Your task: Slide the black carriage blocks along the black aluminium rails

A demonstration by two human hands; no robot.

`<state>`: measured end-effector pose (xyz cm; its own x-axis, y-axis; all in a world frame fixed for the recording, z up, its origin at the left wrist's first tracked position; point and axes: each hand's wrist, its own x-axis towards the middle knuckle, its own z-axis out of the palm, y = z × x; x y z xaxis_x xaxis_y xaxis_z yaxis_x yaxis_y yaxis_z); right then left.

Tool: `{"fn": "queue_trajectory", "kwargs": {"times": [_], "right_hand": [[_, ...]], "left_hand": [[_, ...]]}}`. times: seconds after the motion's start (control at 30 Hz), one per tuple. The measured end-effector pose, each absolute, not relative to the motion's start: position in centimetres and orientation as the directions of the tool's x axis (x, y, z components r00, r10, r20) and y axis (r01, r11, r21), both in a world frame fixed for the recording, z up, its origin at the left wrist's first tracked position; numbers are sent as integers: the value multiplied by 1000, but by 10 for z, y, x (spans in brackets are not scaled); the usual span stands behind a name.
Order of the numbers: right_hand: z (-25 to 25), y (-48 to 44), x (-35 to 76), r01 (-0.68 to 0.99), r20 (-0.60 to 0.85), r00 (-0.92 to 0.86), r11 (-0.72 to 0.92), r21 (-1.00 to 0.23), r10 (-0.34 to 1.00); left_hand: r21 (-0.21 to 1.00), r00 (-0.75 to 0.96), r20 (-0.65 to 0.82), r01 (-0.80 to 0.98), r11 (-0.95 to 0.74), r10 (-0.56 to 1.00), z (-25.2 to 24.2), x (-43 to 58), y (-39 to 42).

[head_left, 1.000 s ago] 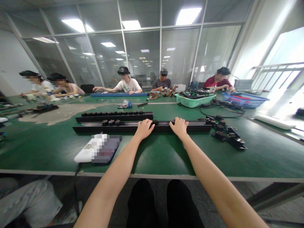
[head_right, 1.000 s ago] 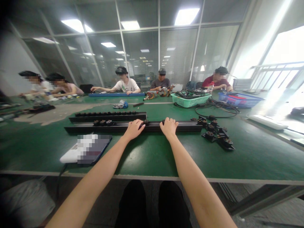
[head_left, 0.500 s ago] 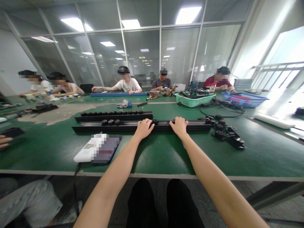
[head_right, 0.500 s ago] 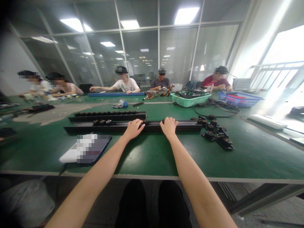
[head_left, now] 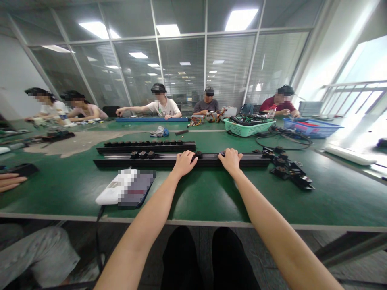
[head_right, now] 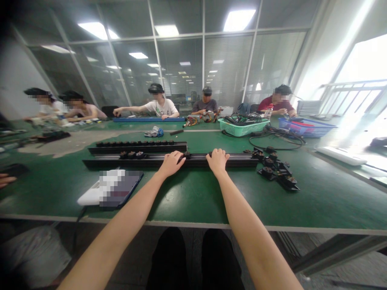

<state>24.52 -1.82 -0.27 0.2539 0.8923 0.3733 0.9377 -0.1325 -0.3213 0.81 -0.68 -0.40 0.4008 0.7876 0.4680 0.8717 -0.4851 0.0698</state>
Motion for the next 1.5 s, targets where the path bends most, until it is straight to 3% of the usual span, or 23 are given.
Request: {"fn": "queue_trajectory", "kwargs": {"times": [1.5], "right_hand": [[2,-16,253,917,388,351,-228,-328,852]], "left_hand": [[61,411,462,869,-490,786,-4,8,-6]]}}
